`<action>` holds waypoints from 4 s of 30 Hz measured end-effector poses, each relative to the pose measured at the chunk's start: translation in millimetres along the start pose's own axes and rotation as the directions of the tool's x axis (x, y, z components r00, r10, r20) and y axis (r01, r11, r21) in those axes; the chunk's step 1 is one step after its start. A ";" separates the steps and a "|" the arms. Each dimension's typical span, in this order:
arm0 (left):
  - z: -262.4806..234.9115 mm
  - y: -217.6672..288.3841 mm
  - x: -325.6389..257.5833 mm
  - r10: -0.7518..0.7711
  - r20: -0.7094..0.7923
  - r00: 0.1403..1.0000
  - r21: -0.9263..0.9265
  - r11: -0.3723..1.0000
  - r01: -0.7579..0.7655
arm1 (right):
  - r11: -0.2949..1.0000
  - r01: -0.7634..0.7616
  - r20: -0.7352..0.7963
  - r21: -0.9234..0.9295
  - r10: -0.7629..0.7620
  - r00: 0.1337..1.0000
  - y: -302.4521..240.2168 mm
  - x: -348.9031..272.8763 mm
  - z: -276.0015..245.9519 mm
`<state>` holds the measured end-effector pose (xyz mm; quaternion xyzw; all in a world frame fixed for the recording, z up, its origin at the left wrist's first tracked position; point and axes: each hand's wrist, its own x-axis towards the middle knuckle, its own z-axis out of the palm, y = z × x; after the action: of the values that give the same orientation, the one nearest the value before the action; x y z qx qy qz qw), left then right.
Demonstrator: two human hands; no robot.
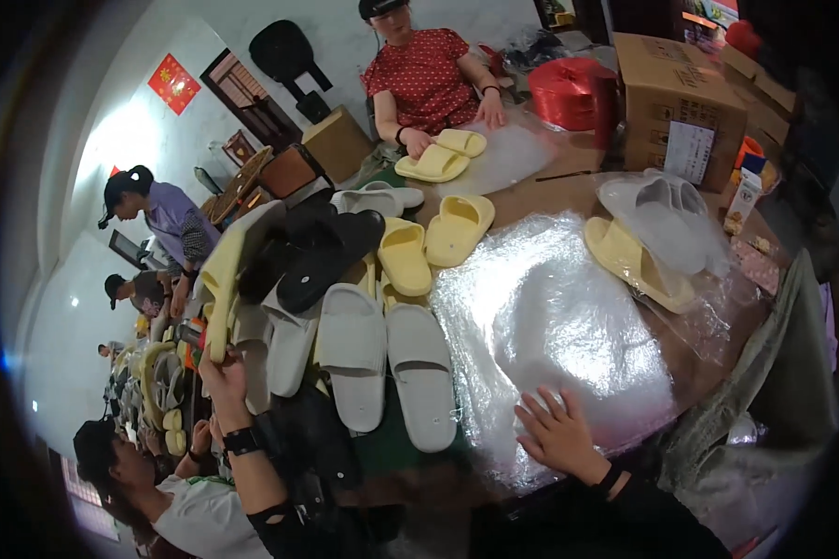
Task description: The recorder is inspecting and packing yellow and gray slides into plastic bags in a shoe manufacturing facility.
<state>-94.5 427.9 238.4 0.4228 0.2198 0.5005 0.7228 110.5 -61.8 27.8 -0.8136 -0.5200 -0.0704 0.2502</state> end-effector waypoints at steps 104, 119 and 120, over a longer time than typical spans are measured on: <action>94.5 -314.5 -374.2 -0.120 0.811 0.573 0.585 0.199 -0.786 | 0.976 -0.024 -0.039 -0.214 0.016 0.999 110.5 94.7 -87.2; 97.2 -312.6 -375.2 -0.157 0.798 0.582 0.602 0.196 -0.774 | 0.981 -0.138 0.168 -0.136 0.160 0.973 87.5 116.0 -59.7; 98.4 -311.9 -375.3 -0.153 0.797 0.584 0.604 0.201 -0.771 | 0.973 -0.168 0.108 -0.160 0.187 0.976 88.1 118.9 -52.0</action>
<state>-5.0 4.0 -6.7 0.9550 0.0596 0.2061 0.2048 249.1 -19.9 87.9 -0.8761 -0.4528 -0.0365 0.1614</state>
